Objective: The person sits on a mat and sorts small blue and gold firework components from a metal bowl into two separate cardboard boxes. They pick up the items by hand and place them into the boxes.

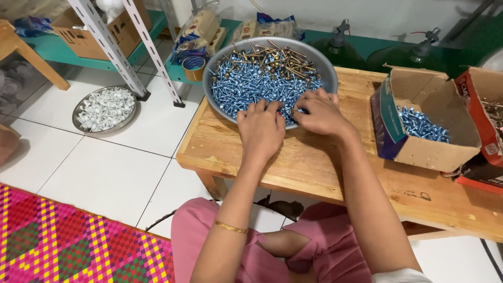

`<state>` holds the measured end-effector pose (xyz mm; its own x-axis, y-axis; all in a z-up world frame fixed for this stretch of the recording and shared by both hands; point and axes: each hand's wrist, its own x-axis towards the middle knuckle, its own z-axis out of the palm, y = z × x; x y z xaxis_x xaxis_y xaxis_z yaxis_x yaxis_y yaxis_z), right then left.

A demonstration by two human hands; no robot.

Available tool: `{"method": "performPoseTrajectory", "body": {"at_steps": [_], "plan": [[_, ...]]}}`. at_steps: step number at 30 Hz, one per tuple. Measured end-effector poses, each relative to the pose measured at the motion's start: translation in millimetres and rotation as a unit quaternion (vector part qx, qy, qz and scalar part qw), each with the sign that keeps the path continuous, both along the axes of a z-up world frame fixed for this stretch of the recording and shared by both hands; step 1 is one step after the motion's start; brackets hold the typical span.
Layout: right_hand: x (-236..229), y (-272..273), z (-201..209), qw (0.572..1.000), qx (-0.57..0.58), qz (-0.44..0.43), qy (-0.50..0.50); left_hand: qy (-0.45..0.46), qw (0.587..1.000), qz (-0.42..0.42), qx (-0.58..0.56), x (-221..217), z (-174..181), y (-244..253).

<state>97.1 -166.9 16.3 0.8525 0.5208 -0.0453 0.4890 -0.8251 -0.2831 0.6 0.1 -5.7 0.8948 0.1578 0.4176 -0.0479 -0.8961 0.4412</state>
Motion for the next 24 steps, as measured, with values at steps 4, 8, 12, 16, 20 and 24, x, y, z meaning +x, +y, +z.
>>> {"method": "performPoseTrajectory", "body": {"at_steps": [4, 8, 12, 16, 20, 24], "plan": [[-2, 0, 1, 1.0, 0.012, -0.002, -0.004, -0.006, 1.0, 0.0, 0.0, -1, 0, 0], [-10, 0, 6, 0.996, 0.093, -0.004, -0.019, -0.004, 1.0, 0.0, -0.004, -1, 2, -1], [-14, 0, 5, 0.99, 0.135, 0.003, -0.05, 0.005, 1.0, 0.0, -0.005, 1, 0, 1], [-14, 2, 2, 0.985, 0.157, -0.003, -0.071, 0.005, 1.0, -0.003, -0.005, -1, 3, 2], [-8, 1, 0, 0.946, 0.31, -0.009, -0.091, 0.047, 0.999, -0.005, -0.012, -3, 13, 1], [-5, 1, 1, 0.878, 0.47, -0.026, -0.083, 0.114, 0.993, -0.009, -0.023, 25, 4, 6]]}}
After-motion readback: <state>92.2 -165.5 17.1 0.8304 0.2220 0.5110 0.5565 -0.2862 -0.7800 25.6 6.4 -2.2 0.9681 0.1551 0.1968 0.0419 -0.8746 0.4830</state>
